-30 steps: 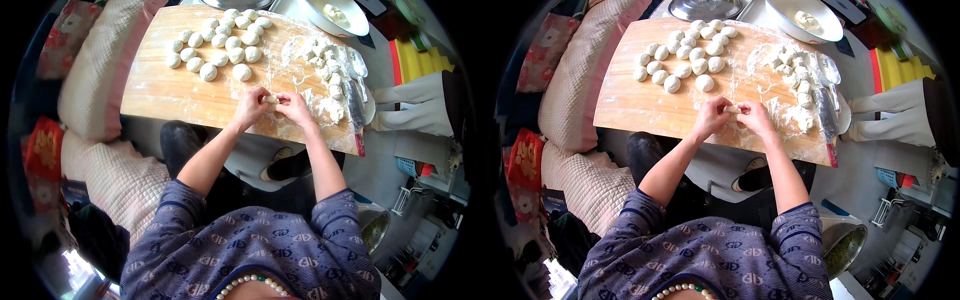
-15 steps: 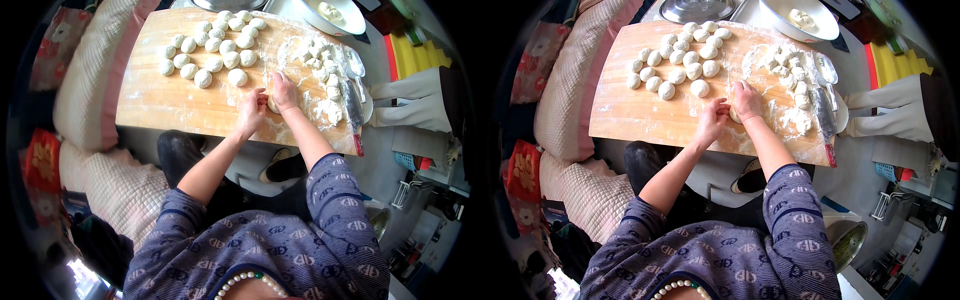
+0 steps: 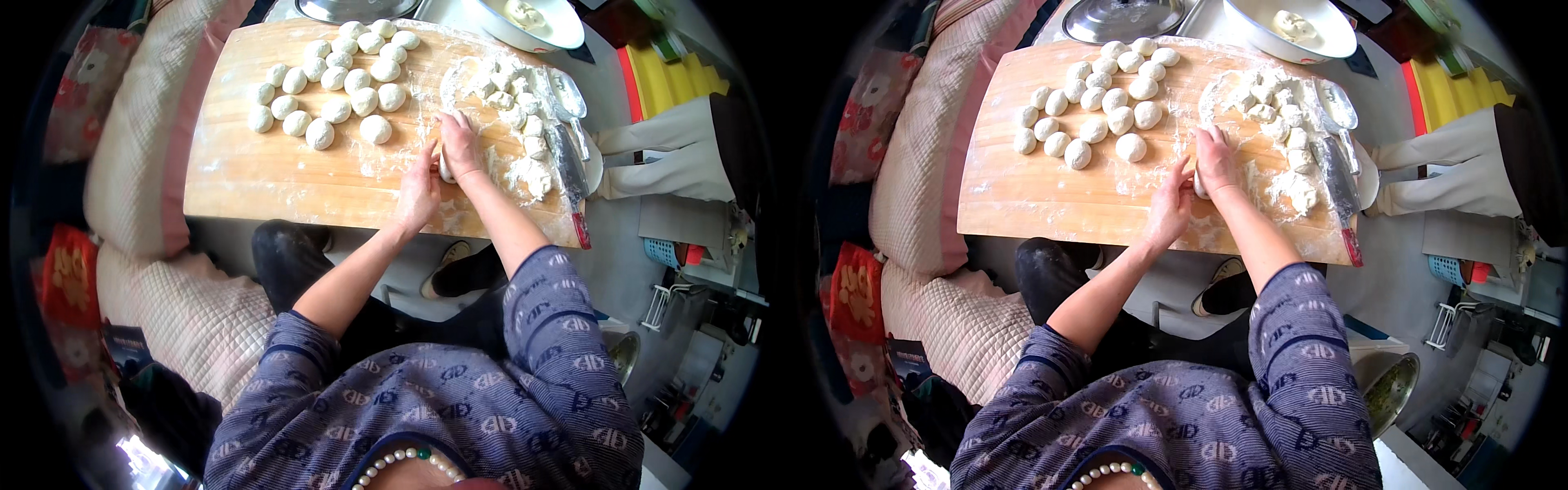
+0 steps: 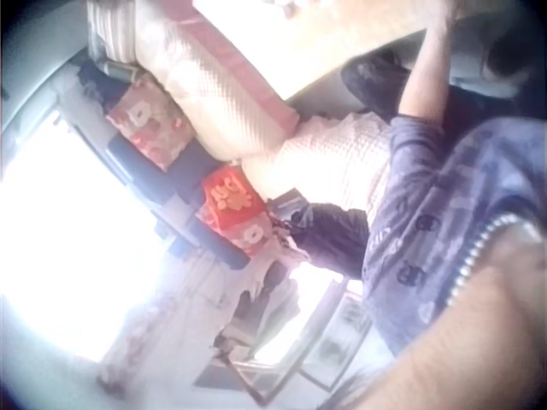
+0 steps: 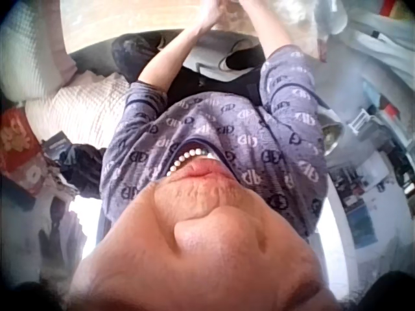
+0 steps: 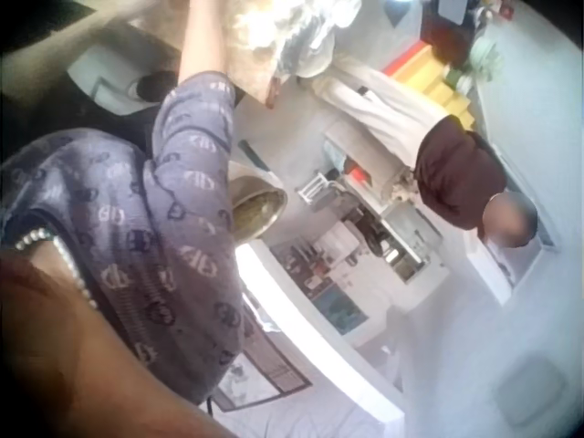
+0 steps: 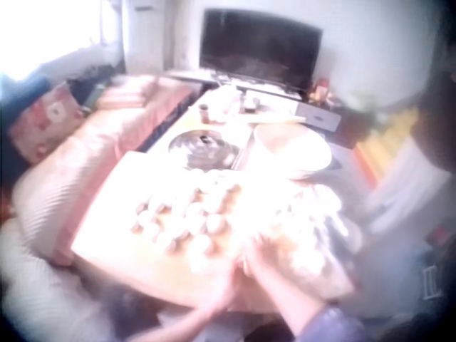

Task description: The person shapes small pieces of dough into round balls by hand on a wooden board. They repeatedly pick up dough, roll it between their palms, and place the finished balls in a neat row on the board. A large pile of dough and a bowl of filling are visible nearby.

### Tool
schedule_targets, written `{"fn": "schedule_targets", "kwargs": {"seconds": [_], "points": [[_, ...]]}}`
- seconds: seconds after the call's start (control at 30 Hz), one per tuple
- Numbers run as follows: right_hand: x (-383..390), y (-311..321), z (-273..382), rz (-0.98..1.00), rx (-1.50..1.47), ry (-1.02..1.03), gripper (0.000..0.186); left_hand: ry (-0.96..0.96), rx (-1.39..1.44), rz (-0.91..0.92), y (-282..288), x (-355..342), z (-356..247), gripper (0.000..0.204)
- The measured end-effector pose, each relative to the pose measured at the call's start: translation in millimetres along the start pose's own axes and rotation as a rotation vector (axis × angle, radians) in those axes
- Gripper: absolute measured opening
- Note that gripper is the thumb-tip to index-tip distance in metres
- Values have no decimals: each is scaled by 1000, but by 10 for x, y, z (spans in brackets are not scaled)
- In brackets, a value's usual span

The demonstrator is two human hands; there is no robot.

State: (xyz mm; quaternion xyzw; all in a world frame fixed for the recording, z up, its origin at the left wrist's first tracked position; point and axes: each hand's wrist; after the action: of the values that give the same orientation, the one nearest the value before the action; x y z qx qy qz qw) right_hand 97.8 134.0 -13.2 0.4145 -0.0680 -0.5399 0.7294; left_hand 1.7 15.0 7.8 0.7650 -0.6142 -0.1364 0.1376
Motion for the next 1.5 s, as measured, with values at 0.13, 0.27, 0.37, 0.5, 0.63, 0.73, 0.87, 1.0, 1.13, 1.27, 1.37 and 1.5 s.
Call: {"fn": "schedule_targets", "kwargs": {"seconds": [0.13,0.27,0.37,0.5,0.63,0.73,0.87,1.0,1.13,1.27,1.37,1.5], "points": [[430,72,164,-97,-267,-207,26,8,169,70,17,64,-52,62],[197,138,-251,-134,122,46,26,-1,60,108,-29,1,77,67],[29,168,-262,-64,112,55,27,-101,13,85,-164,-47,188,70],[296,219,-70,-140,-533,-511,28,-99,213,151,-213,42,-101,72],[624,338,-224,-290,-173,-317,26,-70,183,326,-264,163,-106,72],[388,405,-480,-259,183,-128,25,-37,149,234,-222,60,-145,71],[217,400,-422,-210,-119,-204,27,-100,40,180,-384,79,15,65],[460,238,157,-16,-451,-464,28,37,64,63,-164,78,-152,50],[372,106,-116,-112,43,82,19,-39,-110,29,-150,77,-55,48],[318,346,151,8,-100,-43,14,-79,-151,48,-126,-9,72,47],[673,689,-99,-266,-16,-33,15,-86,-181,70,-102,-19,30,41],[1275,1333,-433,-389,237,-343,28,-90,-205,12,-50,18,-48,35]]}}
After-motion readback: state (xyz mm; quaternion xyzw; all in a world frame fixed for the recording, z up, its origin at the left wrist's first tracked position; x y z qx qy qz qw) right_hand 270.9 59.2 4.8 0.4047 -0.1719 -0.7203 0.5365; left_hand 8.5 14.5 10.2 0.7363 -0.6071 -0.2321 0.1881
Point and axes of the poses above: each hand's wrist, its own x-axis away from the middle knuckle, its own y-axis out of the back of the hand, z = x × y, and after that the axes turned 14 degrees about -x, right-handed
